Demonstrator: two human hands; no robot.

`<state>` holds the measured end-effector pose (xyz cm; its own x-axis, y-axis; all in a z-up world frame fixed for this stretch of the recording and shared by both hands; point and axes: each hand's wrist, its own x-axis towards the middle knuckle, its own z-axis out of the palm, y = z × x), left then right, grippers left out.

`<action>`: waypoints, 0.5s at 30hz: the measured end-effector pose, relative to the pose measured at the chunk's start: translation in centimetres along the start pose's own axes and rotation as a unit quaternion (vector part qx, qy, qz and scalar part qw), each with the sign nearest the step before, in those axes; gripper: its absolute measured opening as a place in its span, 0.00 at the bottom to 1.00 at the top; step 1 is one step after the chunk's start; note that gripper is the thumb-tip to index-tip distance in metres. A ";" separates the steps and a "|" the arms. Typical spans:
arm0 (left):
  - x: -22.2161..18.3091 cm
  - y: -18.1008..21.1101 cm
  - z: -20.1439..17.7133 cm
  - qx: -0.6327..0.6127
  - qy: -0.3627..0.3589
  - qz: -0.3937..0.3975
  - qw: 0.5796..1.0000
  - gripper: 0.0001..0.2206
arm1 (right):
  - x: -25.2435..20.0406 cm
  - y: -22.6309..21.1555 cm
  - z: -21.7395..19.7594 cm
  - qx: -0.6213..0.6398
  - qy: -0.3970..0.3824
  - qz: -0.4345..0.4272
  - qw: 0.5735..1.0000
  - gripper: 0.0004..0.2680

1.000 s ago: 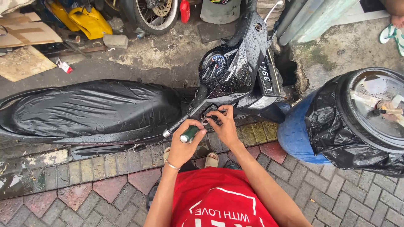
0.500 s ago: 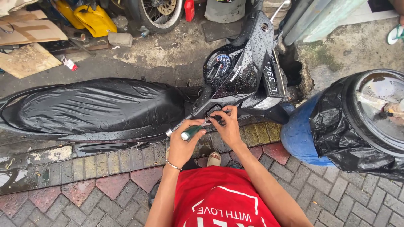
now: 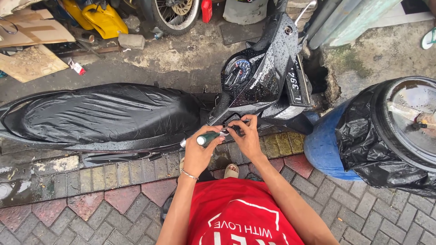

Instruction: The person is using a screwdriver to remove screws and disassemble the front plastic panels of a motorcycle.

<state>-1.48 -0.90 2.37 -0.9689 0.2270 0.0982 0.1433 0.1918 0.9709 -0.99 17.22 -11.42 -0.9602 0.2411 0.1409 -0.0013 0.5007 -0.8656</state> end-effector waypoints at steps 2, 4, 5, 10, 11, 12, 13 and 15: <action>0.0 -0.7 0.1 0.000 0.001 -0.004 1.000 0.08 | 0.0 -0.2 -0.2 0.002 -0.003 0.005 1.000 0.05; -0.2 -0.5 0.1 0.000 0.002 -0.008 1.000 0.10 | 0.0 -0.5 -0.3 0.003 -0.005 0.010 1.000 0.06; -0.5 0.1 0.0 -0.002 -0.024 -0.006 1.000 0.15 | -0.1 -0.6 -0.4 0.007 -0.009 0.010 1.000 0.06; -1.0 2.7 -1.3 0.029 -0.103 0.030 0.994 0.17 | 0.0 -0.4 -0.4 0.012 -0.006 0.005 1.000 0.06; -1.2 2.3 -1.4 0.037 -0.099 0.034 0.994 0.16 | -0.1 -0.4 -0.4 0.012 -0.004 0.003 1.000 0.06; -1.4 1.9 -1.6 0.047 -0.093 0.040 0.994 0.15 | 0.0 -0.5 -0.3 0.012 -0.002 -0.001 1.000 0.06; -1.4 1.7 -1.6 0.048 -0.092 0.040 0.994 0.15 | 0.0 -0.4 -0.3 0.013 -0.003 -0.001 1.000 0.06; -1.5 1.3 -1.5 0.044 -0.025 0.049 0.998 0.12 | 0.0 -0.2 -0.1 0.013 -0.001 -0.001 1.000 0.05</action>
<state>-0.16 -2.36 3.83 -0.9385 0.2953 0.1789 0.2564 0.2491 0.9339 -0.99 17.23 -11.16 -0.9608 0.2387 0.1410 -0.0096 0.4798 -0.8773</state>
